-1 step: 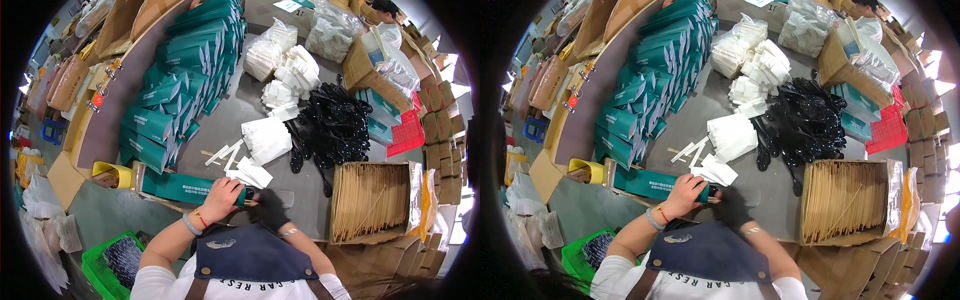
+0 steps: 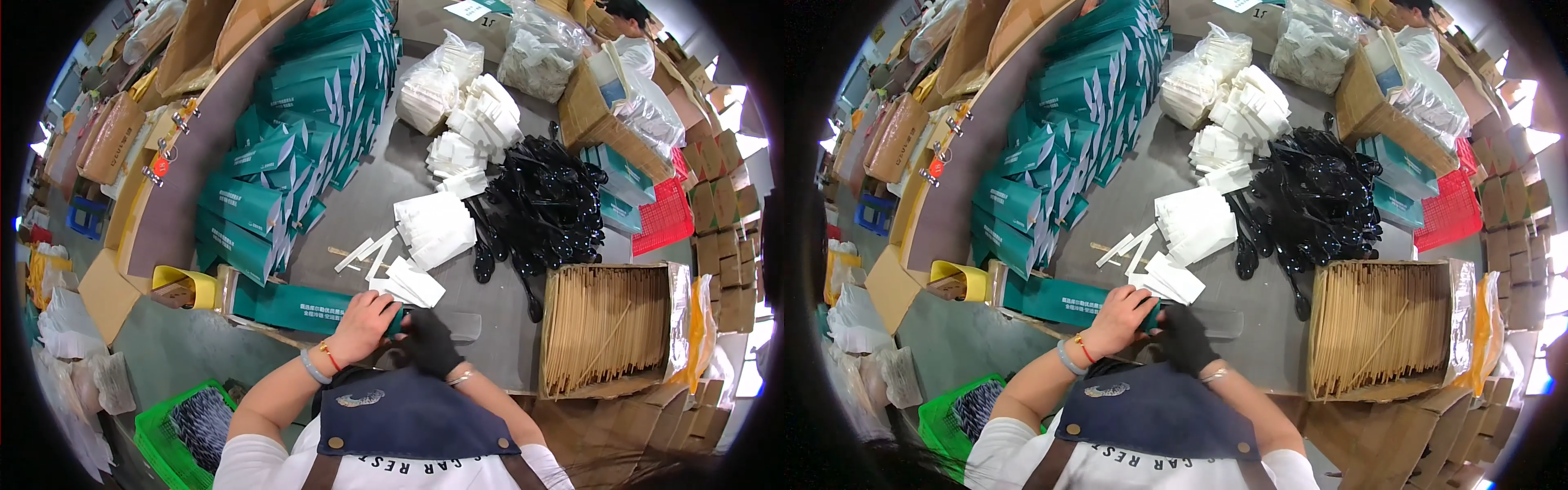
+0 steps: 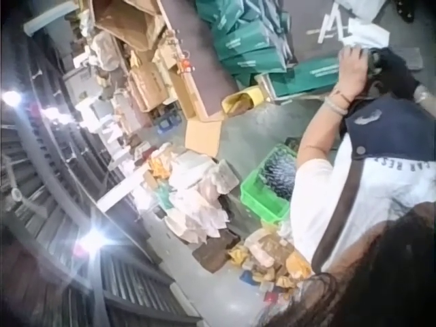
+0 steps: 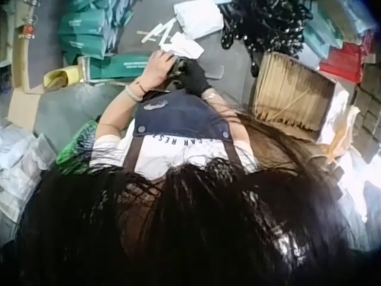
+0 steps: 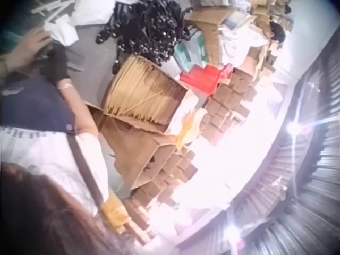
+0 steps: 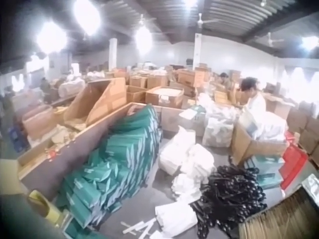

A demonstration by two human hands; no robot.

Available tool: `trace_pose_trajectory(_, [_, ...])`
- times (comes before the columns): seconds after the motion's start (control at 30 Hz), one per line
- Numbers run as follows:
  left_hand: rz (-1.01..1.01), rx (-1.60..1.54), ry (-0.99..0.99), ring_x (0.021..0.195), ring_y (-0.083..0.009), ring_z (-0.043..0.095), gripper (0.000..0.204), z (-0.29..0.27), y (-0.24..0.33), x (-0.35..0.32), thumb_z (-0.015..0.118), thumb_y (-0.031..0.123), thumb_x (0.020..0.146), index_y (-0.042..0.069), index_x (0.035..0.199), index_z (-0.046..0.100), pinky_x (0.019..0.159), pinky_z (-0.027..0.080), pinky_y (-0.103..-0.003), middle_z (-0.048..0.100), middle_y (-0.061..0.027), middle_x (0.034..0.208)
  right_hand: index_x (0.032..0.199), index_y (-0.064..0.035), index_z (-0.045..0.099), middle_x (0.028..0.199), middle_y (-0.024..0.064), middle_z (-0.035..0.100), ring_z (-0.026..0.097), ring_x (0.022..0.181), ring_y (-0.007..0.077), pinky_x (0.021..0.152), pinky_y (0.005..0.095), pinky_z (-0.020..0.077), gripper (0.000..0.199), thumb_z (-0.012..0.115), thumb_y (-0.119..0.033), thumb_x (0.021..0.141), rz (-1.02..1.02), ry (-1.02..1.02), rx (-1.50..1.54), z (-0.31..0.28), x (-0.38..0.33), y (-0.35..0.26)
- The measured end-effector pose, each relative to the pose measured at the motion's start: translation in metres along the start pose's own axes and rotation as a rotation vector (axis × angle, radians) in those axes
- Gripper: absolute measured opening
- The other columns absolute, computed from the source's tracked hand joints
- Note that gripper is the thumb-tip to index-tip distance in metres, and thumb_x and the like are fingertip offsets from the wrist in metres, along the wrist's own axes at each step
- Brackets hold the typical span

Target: The recorder is assembling and packaging components by placing white strips and black rods into a fixture and then into a box.

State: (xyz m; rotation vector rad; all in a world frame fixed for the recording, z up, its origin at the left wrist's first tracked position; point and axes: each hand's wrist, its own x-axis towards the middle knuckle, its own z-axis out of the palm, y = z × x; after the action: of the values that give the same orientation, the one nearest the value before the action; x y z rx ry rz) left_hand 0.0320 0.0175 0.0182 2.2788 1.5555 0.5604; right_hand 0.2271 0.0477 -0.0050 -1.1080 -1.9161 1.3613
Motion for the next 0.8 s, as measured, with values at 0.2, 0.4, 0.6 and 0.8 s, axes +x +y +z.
trace_pose_trajectory(0.2, [0.086, 0.145, -0.255, 0.102, -0.0317, 0.052, 0.052, -0.018, 0.009, 0.014, 0.077, 0.013, 0.062, 0.021, 0.112, 0.062, 0.084, 0.044, -0.043, 0.053, -0.0099, 0.112, 0.104, -0.0107, 0.062, 0.105, 0.0094, 0.060, 0.056, 0.100, 0.0306, 0.084, 0.0442, 0.0430, 0.052, 0.081, -0.038, 0.065, -0.177, -0.057, -0.699, -0.036, 0.003, -0.022])
trace_pose_trajectory(0.4, [0.173, 0.268, -0.347, 0.089, -0.0322, 0.054, 0.025, -0.106, 0.020, 0.038, 0.069, 0.012, 0.063, 0.014, 0.087, 0.063, 0.073, 0.047, -0.043, 0.052, -0.0111, 0.097, 0.107, -0.0136, 0.062, 0.105, 0.0090, 0.058, 0.054, 0.099, 0.0310, 0.081, 0.0457, 0.0406, 0.058, 0.081, -0.041, 0.060, -0.176, 0.010, -0.757, -0.075, 0.004, -0.056])
trace_pose_trajectory(0.6, [0.087, 0.292, 0.139, 0.108, -0.0400, 0.054, 0.025, -0.173, -0.082, 0.041, 0.067, 0.002, 0.063, 0.008, 0.087, 0.063, 0.087, 0.048, -0.047, 0.055, -0.0178, 0.116, 0.105, -0.0119, 0.059, 0.102, 0.0082, 0.057, 0.056, 0.098, 0.0309, 0.082, 0.0432, 0.0443, 0.059, 0.087, -0.028, 0.055, -0.038, 0.187, -0.696, -0.097, 0.000, -0.045])
trace_pose_trajectory(0.8, [-0.202, 0.238, 0.328, 0.121, -0.0393, 0.045, 0.046, -0.054, -0.019, -0.012, 0.077, 0.023, 0.068, 0.004, 0.109, 0.065, 0.101, 0.037, -0.051, 0.053, -0.0181, 0.124, 0.107, -0.0129, 0.059, 0.102, 0.0074, 0.057, 0.057, 0.096, 0.0290, 0.083, 0.0432, 0.0414, 0.061, 0.085, -0.032, 0.056, -0.015, 0.051, -0.804, -0.078, -0.008, -0.045])
